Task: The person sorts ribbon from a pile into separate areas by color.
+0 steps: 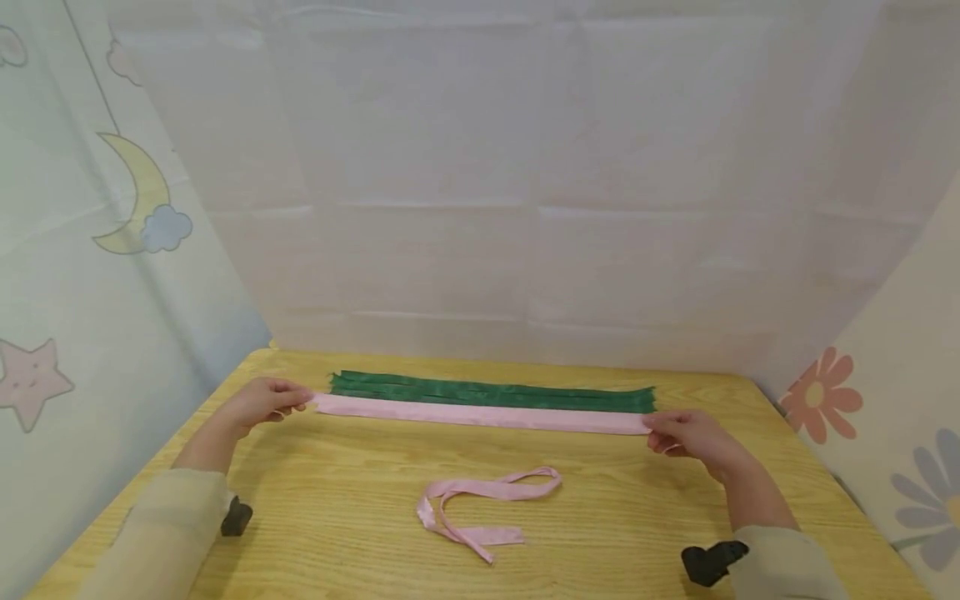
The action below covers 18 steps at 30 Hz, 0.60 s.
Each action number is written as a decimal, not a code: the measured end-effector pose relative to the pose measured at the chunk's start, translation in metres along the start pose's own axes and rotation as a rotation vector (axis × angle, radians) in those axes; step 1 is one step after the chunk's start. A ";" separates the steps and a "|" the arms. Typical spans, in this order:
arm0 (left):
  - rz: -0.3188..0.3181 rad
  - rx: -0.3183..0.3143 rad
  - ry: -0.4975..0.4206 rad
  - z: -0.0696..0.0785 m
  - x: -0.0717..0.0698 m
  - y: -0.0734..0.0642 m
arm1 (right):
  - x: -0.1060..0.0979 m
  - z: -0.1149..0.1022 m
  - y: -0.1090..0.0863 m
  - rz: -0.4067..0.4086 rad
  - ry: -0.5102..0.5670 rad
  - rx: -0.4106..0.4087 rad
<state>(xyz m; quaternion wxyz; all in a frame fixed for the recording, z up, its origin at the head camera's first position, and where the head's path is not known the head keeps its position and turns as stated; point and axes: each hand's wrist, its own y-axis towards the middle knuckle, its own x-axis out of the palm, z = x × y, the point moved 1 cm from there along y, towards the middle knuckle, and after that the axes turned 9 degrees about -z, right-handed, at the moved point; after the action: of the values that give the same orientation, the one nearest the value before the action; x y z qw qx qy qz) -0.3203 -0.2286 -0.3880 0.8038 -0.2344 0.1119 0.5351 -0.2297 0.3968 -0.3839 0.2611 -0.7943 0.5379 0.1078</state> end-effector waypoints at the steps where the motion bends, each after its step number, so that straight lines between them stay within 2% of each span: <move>1: 0.014 -0.008 0.011 0.000 0.000 0.000 | 0.000 0.000 0.000 0.042 -0.005 0.013; 4: 0.051 -0.031 0.027 0.000 0.001 0.001 | 0.000 0.001 -0.001 0.138 -0.014 0.049; 7: 0.068 -0.038 0.031 -0.001 0.001 0.003 | 0.000 0.002 -0.001 0.176 -0.007 0.065; 13: 0.059 -0.032 0.009 -0.003 0.001 0.003 | -0.004 0.005 -0.001 0.182 0.081 0.053; 18: 0.068 -0.038 0.005 -0.003 0.001 0.000 | -0.010 0.010 -0.003 0.156 0.147 0.027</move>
<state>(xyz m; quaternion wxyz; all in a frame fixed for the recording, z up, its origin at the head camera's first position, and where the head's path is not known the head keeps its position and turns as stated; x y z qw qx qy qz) -0.3201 -0.2295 -0.3907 0.7804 -0.2471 0.1117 0.5635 -0.2297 0.4108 -0.3874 0.2226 -0.7520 0.6173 0.0619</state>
